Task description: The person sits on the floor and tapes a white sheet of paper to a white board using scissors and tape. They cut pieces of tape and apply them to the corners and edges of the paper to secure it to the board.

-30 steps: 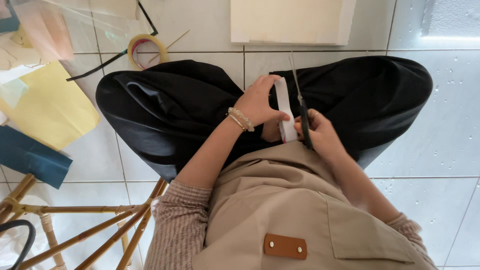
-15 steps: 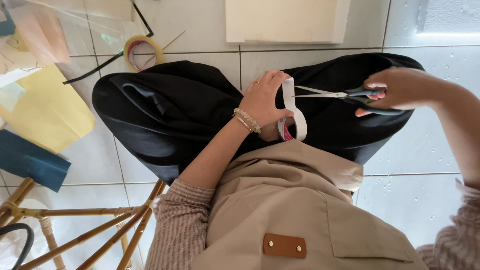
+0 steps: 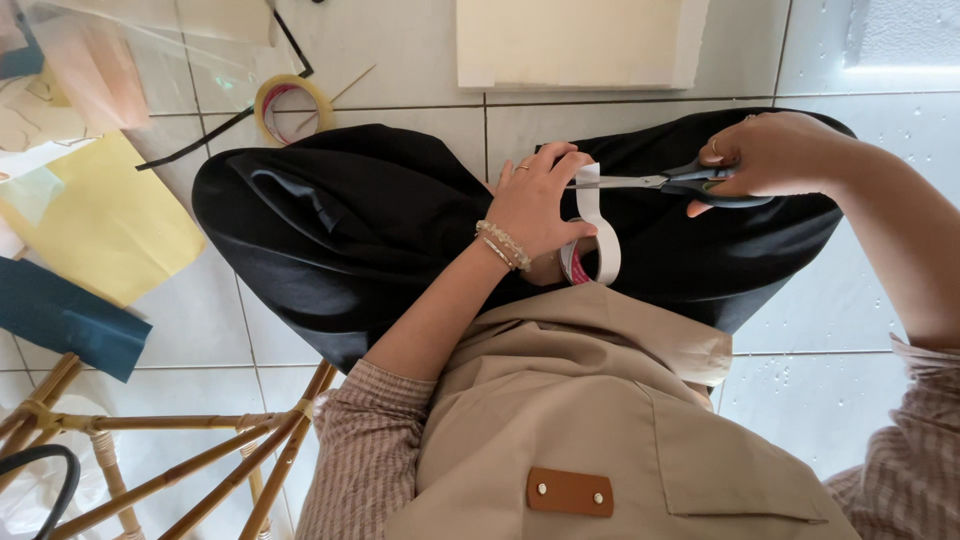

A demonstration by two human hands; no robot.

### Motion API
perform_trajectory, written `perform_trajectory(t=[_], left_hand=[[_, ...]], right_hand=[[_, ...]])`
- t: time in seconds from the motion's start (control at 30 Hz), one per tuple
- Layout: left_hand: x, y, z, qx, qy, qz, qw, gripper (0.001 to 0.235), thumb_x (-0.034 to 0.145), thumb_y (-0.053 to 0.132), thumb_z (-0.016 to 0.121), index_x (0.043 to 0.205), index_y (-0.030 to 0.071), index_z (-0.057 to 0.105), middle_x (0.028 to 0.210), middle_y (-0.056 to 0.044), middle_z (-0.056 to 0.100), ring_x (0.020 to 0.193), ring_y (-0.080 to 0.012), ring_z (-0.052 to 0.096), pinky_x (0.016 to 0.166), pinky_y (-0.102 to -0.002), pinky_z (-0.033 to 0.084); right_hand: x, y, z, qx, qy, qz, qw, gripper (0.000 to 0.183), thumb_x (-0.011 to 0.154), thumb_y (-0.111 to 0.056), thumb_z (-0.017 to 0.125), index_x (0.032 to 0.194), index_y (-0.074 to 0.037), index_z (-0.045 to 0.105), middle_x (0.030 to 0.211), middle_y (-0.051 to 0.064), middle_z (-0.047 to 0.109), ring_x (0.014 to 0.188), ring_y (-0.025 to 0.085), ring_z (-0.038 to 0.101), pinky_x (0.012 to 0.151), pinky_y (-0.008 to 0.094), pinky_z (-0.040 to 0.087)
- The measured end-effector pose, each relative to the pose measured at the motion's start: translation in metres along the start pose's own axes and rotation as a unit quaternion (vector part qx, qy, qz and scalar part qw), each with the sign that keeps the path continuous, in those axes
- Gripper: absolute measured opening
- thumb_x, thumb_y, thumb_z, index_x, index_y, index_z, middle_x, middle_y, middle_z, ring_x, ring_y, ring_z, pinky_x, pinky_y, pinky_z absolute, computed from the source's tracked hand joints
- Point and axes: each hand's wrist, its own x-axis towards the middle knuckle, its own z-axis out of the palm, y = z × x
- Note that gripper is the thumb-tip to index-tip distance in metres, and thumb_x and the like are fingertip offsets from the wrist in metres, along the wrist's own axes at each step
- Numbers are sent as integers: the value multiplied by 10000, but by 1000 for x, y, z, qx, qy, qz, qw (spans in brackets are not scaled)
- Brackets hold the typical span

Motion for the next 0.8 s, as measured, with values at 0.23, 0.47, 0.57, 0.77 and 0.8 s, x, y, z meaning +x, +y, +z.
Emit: perform_trajectory(t=[0.23, 0.47, 0.57, 0.77, 0.8], left_hand=[[-6, 14, 1, -35, 65, -32, 997, 749, 634, 675, 672, 1220, 258, 463, 1342, -63, 414, 1264, -301, 412, 1013, -682, 229], [-10, 20, 31, -180, 168, -131, 960, 1201, 542, 365, 882, 1434, 159, 104, 1201, -61, 523, 1162, -275, 500, 986, -474, 377], [-10, 24, 22, -271, 81, -162, 945, 1107, 626, 307, 808, 1441, 154, 74, 955, -29, 632, 932, -155, 624, 830, -341, 522], [-18, 17, 21, -371, 61, -105, 921, 1074, 672, 106, 792, 1441, 197, 48, 950, -57, 616, 919, -149, 584, 684, -228, 524], [-19, 17, 20, -355, 59, -85, 929, 1075, 680, 98, 793, 1446, 192, 45, 969, -50, 614, 928, -152, 577, 675, -221, 524]], right_hand=[[3, 4, 7, -108, 1, 10, 994, 349, 802, -538, 556, 645, -227, 572, 546, -47, 533, 548, 120, 482, 526, 259, 299], [-5, 6, 12, -44, 8, 39, 998, 332, 742, -588, 639, 690, -264, 689, 557, -33, 539, 578, 132, 483, 562, 264, 316], [-7, 16, 18, -45, 38, 22, 998, 298, 803, -482, 577, 698, -206, 621, 672, -67, 602, 658, 135, 555, 589, 276, 347], [-19, 25, 23, -20, 88, 13, 996, 481, 630, -652, 675, 823, -212, 663, 848, -118, 613, 989, 101, 559, 781, 293, 436], [-20, 25, 23, -7, 81, 14, 997, 510, 620, -639, 686, 884, -203, 668, 905, -120, 621, 1037, 102, 544, 818, 306, 438]])
